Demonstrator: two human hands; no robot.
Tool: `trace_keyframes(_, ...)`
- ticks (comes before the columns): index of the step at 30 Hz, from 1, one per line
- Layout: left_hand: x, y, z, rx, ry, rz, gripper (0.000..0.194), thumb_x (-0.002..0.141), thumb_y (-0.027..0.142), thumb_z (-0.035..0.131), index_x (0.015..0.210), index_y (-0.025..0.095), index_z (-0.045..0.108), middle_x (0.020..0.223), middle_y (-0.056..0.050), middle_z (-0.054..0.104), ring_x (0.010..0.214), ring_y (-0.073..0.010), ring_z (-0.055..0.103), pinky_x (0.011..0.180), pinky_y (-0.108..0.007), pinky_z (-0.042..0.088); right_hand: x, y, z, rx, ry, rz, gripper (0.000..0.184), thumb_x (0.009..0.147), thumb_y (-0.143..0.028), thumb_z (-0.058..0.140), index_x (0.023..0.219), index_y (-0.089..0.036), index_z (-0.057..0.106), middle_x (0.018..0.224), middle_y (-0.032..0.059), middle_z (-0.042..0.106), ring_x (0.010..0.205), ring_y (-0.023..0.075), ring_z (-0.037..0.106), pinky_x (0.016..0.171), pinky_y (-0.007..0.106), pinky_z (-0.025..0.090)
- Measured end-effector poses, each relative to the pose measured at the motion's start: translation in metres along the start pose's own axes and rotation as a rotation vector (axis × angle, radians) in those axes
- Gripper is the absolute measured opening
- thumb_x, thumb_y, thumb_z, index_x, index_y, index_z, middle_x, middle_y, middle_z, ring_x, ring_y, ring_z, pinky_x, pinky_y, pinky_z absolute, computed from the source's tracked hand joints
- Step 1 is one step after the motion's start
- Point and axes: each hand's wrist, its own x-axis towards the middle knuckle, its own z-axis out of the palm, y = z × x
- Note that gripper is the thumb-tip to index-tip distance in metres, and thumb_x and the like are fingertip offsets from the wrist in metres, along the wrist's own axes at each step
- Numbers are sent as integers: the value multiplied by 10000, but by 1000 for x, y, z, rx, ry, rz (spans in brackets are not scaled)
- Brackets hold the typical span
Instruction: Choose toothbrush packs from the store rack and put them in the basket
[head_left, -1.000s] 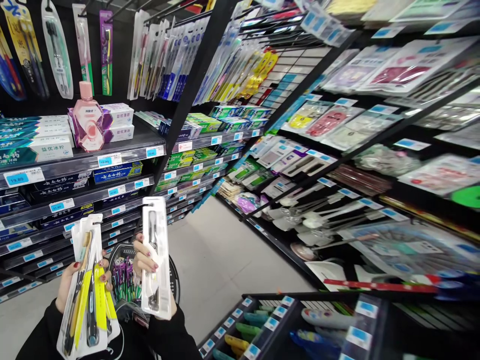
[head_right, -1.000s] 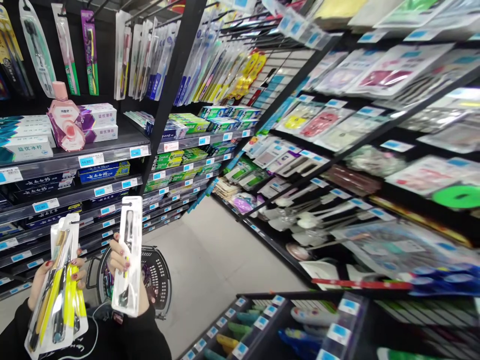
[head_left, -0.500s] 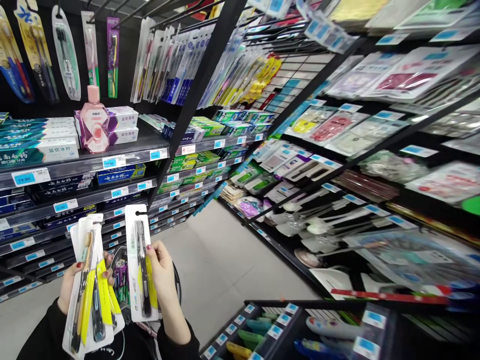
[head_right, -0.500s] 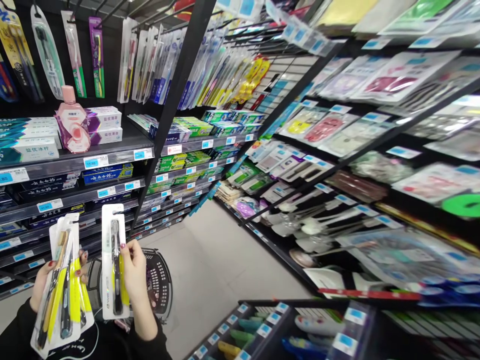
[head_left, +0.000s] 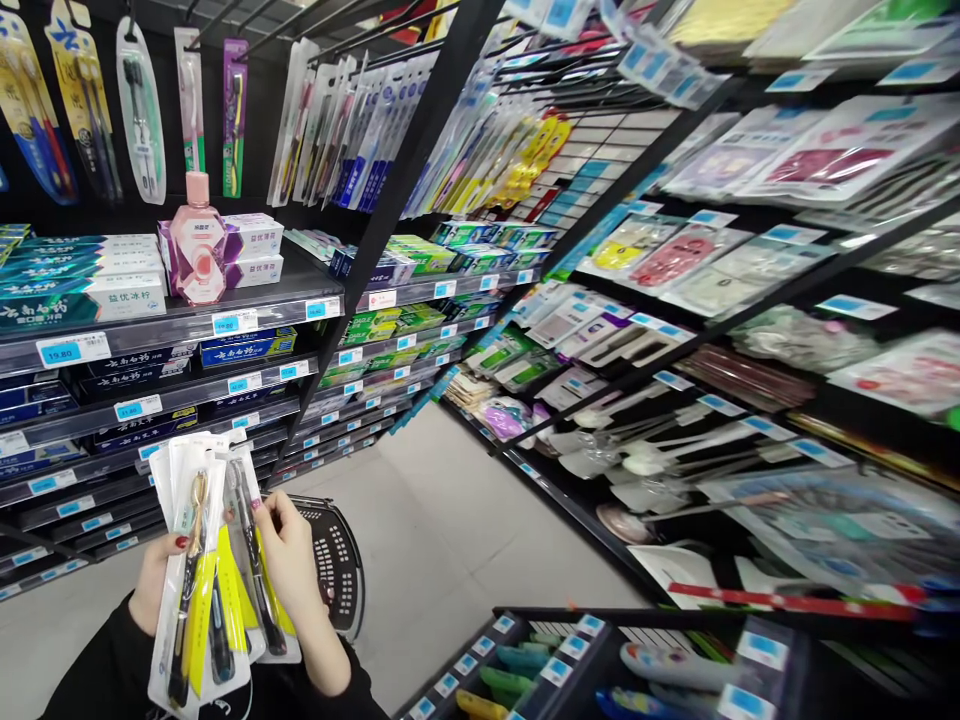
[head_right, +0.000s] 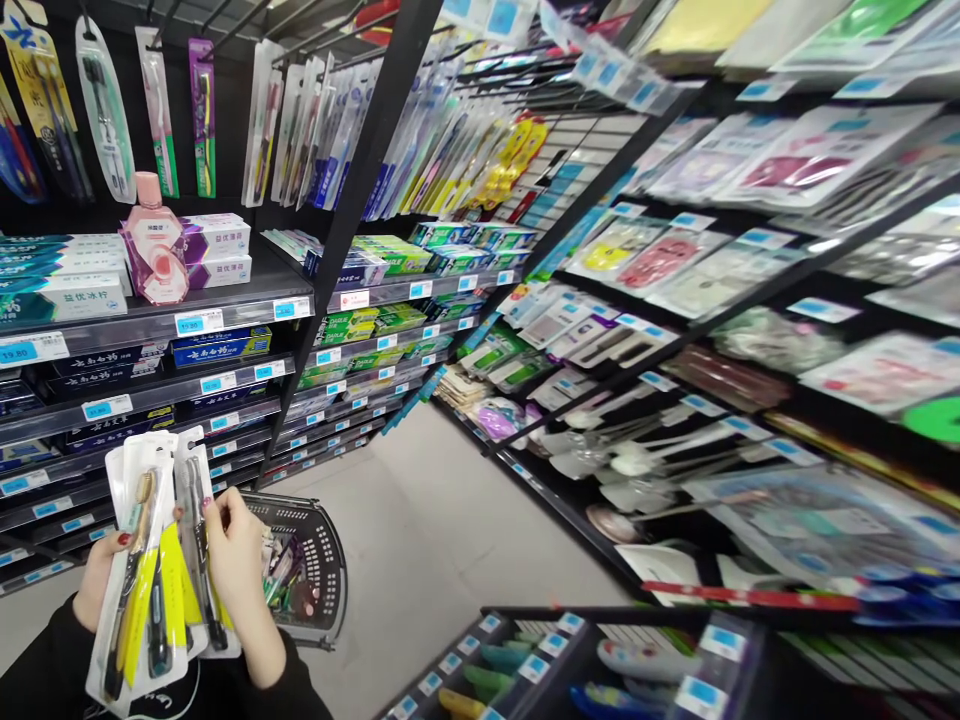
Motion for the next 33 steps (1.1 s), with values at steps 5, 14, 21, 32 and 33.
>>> trace_keyframes(5, -1, 0, 1, 21, 139, 53, 357, 675, 131, 554, 1018, 68, 629, 749, -109, 724, 754, -309, 673, 733, -427, 521, -10, -8, -4, -156, 134, -204, 98, 798, -278, 501, 728, -210, 494, 757, 18, 521, 737, 188, 472, 657, 302, 339)
trace_keyframes(14, 2, -12, 19, 80, 310, 267, 260, 822, 262, 517, 981, 115, 659, 843, -98, 723, 870, -282, 655, 852, -391, 482, -32, -29, 13, 24, -240, -18, 45, 751, -193, 543, 734, -206, 505, 675, -19, 533, 625, 150, 495, 577, 254, 348)
trace_keyframes(21, 1, -8, 16, 139, 397, 486, 202, 781, 257, 583, 944, 174, 666, 827, -34, 729, 863, -263, 656, 835, -354, 493, -24, -16, 7, 390, -214, 15, 112, 806, -277, 498, 732, -193, 492, 684, -21, 516, 657, 134, 484, 611, 239, 369)
trace_keyframes(32, -9, 13, 11, 171, 411, 350, 170, 744, 147, 536, 843, 127, 673, 736, -82, 735, 668, -262, 685, 656, -379, 557, -2, 10, -32, 1513, -608, 456, 219, 722, -263, 594, 902, -150, 541, 645, -48, 410, 372, -11, 160, 307, 85, 227)
trace_keyframes(33, -11, 15, 9, 170, 401, 317, 163, 744, 153, 537, 822, 120, 676, 707, -86, 733, 662, -266, 685, 661, -383, 557, 0, 14, -35, 1547, -678, 476, 245, 734, -273, 576, 935, -137, 539, 648, -46, 413, 363, -17, 170, 301, 74, 236)
